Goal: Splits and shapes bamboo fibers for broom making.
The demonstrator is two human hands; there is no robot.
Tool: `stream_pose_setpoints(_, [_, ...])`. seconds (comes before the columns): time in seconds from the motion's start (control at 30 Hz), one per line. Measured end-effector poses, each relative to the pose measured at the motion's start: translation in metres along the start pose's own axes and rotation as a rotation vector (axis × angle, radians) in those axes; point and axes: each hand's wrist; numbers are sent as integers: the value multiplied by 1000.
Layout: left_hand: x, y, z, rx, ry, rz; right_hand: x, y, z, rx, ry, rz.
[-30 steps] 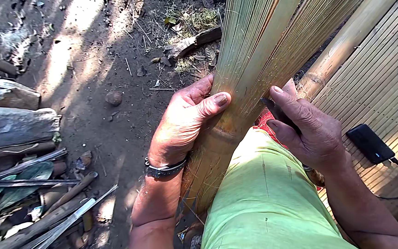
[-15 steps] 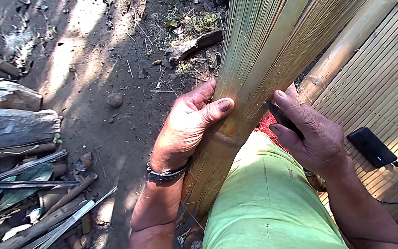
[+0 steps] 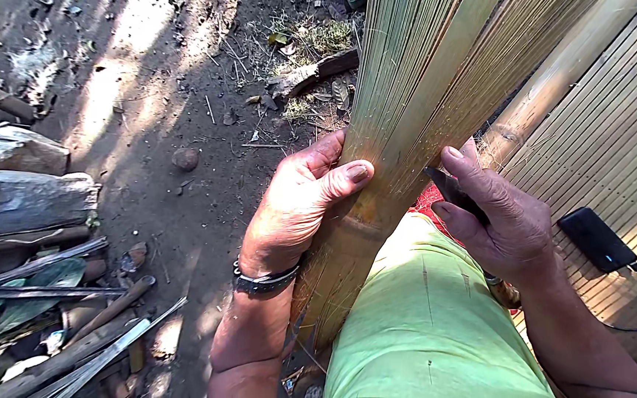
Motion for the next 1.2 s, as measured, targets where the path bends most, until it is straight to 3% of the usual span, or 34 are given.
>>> stream_pose_setpoints(0.33, [7,12,-6,-150,11,-87,3,4,0,-6,-15,27])
stream_pose_setpoints(0.57, [48,32,-3,-287,68,-220,-1,-3,-4,27,-9,-8])
stream_pose_setpoints(0.83, [51,32,-7,-314,74,-231,5,-5,-2,-26,50,-14])
stream_pose_setpoints(1.07, [52,37,-9,-332,31,-266,9,18,8,-88,4,135])
stream_pose_setpoints(1.2, [52,38,-9,-330,14,-271,3,15,6,-100,-4,97])
Point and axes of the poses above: each hand's wrist, its own x-axis towards the middle knuckle, its own y-axis out of the back of the hand, z = x × y, and after that the axes turned 10 degrees about y, right-handed
